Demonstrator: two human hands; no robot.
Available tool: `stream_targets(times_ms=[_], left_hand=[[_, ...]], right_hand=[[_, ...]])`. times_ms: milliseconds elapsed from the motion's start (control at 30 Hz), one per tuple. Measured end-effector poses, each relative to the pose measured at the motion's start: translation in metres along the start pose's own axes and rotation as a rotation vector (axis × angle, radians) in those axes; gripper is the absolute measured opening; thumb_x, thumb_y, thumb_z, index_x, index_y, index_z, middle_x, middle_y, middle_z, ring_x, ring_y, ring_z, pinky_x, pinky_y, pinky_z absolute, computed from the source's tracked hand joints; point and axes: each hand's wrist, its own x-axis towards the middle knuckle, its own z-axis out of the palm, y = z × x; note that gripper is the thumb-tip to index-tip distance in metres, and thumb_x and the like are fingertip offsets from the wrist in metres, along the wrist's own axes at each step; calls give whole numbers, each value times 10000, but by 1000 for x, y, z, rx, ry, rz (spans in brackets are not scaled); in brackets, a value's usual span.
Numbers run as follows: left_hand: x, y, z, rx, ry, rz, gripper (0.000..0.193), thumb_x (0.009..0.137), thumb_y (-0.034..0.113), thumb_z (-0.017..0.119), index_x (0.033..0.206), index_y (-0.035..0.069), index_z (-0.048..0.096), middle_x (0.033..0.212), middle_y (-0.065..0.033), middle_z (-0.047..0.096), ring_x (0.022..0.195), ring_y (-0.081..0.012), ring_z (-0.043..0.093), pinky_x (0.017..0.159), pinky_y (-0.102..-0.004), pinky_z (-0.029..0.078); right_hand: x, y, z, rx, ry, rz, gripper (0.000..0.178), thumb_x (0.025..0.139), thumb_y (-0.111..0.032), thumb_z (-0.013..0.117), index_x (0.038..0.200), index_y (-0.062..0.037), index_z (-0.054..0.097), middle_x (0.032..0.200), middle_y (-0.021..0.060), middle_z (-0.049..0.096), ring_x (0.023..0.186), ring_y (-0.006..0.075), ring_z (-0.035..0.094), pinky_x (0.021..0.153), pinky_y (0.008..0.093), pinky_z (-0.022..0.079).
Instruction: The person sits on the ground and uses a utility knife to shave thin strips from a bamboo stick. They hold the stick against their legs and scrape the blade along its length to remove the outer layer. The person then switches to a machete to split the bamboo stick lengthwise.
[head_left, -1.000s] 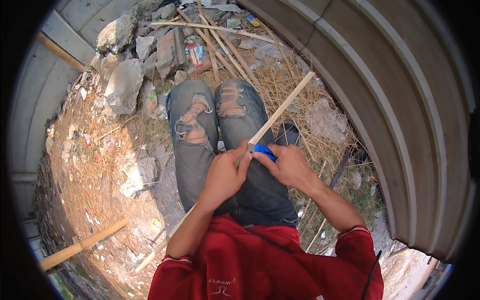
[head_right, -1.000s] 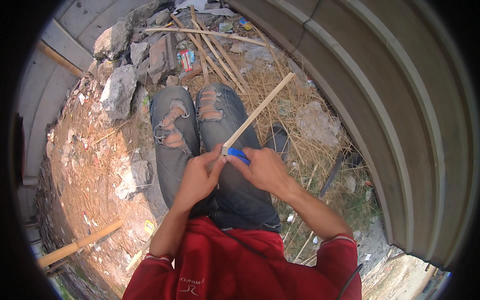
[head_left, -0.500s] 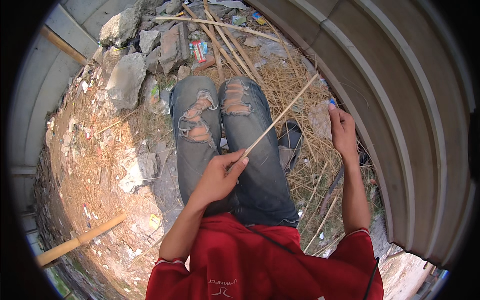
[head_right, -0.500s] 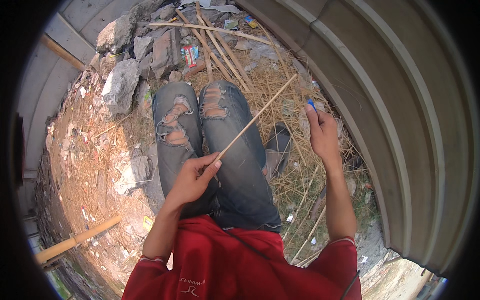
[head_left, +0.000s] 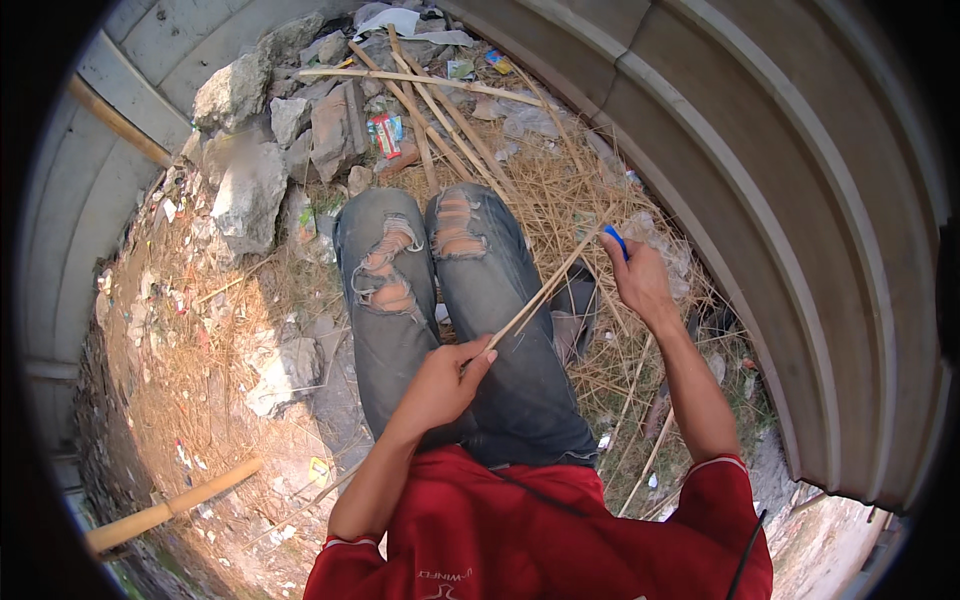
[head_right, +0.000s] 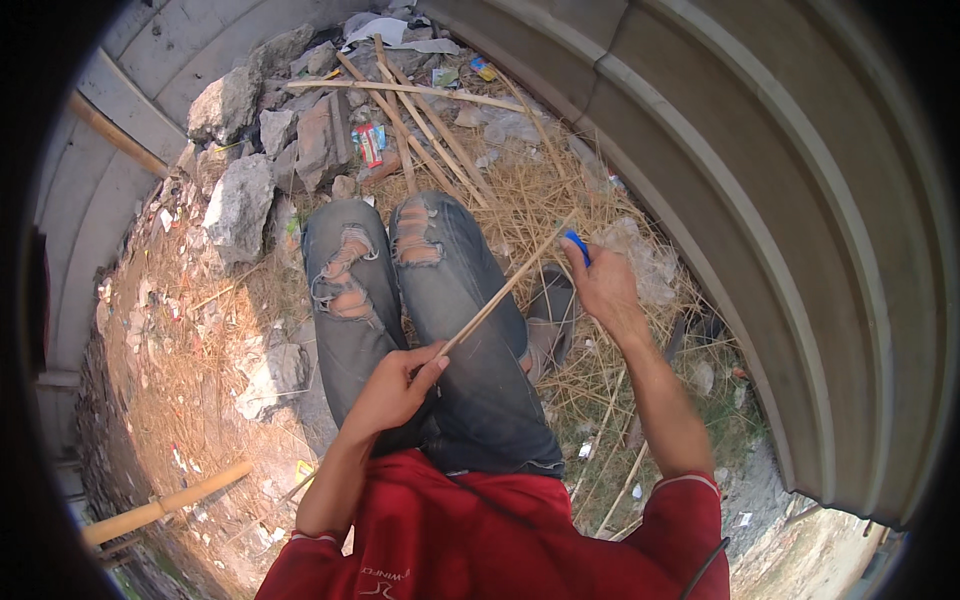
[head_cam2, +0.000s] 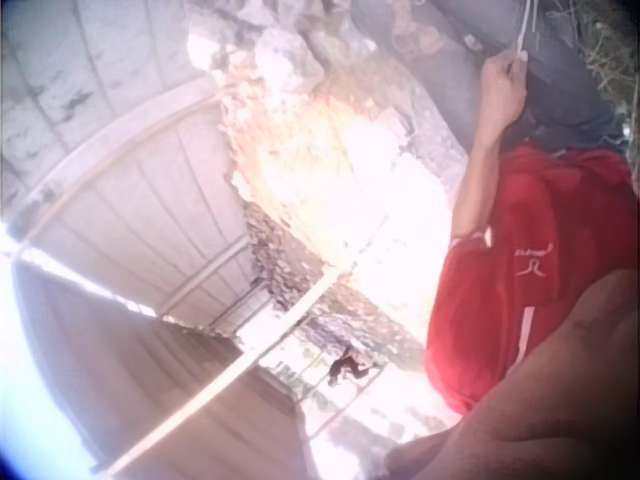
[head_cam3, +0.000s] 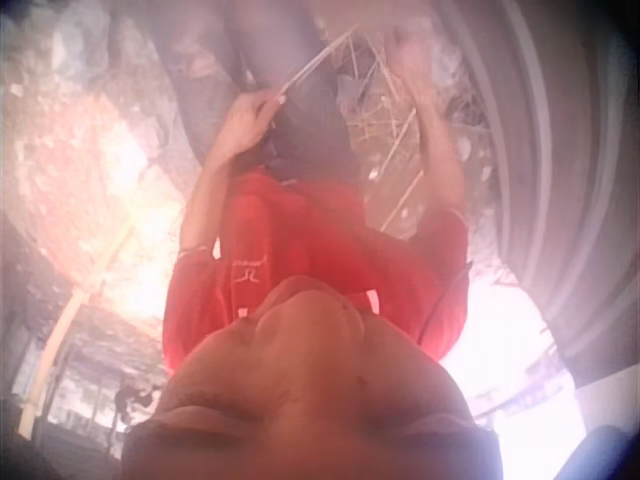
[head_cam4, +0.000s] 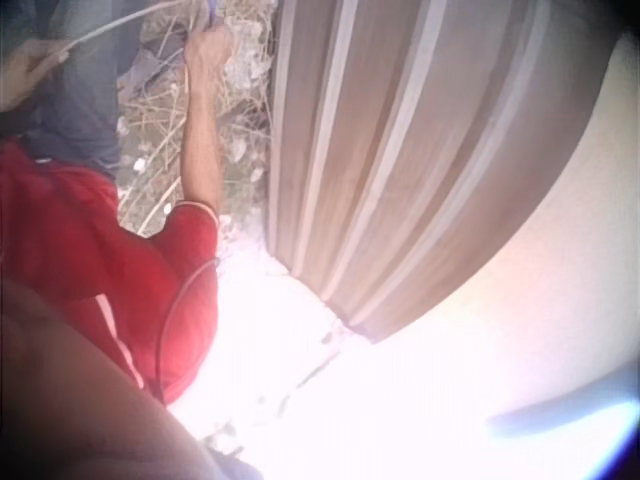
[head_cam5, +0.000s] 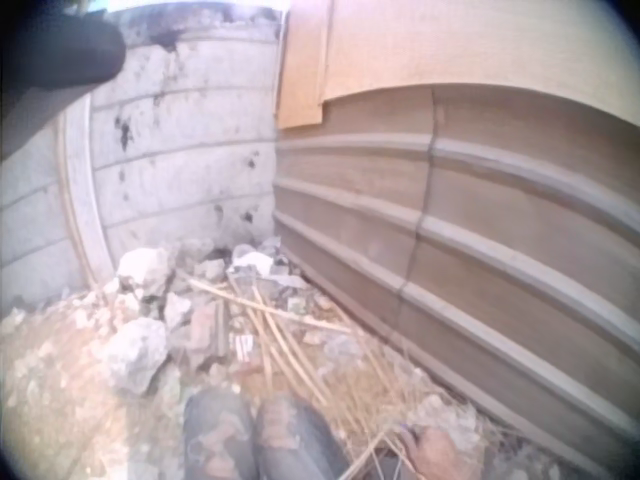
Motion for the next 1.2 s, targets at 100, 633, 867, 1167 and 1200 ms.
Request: stream_targets(times_ms=[100, 633, 867, 1167, 1200], left_hand=[[-37, -1, -9, 29, -31, 23, 411, 1049, 241, 623, 1334, -55, 643, 1181, -252, 737, 994, -214, 721, 955, -336, 529], [30, 24, 16, 435, 360, 228, 339, 995, 185, 641, 1250, -32, 689, 914, -250, 717, 847, -446, 700, 758, -481, 554], [-15, 25, 7, 424, 258, 57, 339, 979, 145, 677, 1250, -58, 690, 939, -275, 710, 857, -430, 710, 760, -425, 546], [-40, 10, -34, 148, 392, -112, 385, 1035, 161, 658, 1323, -94, 635, 1066, -192, 766, 1003, -104, 629, 883, -286, 507], [-33, 9, -31, 159, 402, -54, 383, 1032, 159, 660, 1320, -93, 638, 1059, -191, 766, 994, -102, 628, 879, -286, 508]], right_hand=[[56, 131, -76, 17, 458, 125, 810, 1058, -627, 455, 656, 68, 567, 519, 167, 490, 545, 269, 497, 608, 463, 438], [-84, -61, 25, 62, -235, -391, 567, 1015, -501, 610, 830, 25, 711, 701, 268, 668, 686, 470, 673, 646, 539, 519], [15, 15, 13, -34, 105, -21, 722, 1037, -595, 500, 819, 62, 705, 707, 315, 646, 754, 492, 664, 744, 560, 507], [-3, 74, -23, 227, -231, 28, 591, 921, -608, 723, 860, -20, 712, 641, -2, 516, 641, 121, 502, 601, 327, 408], [-22, 46, -16, 274, -312, -17, 584, 894, -601, 755, 907, -19, 714, 666, 14, 543, 661, 133, 527, 615, 333, 425]])
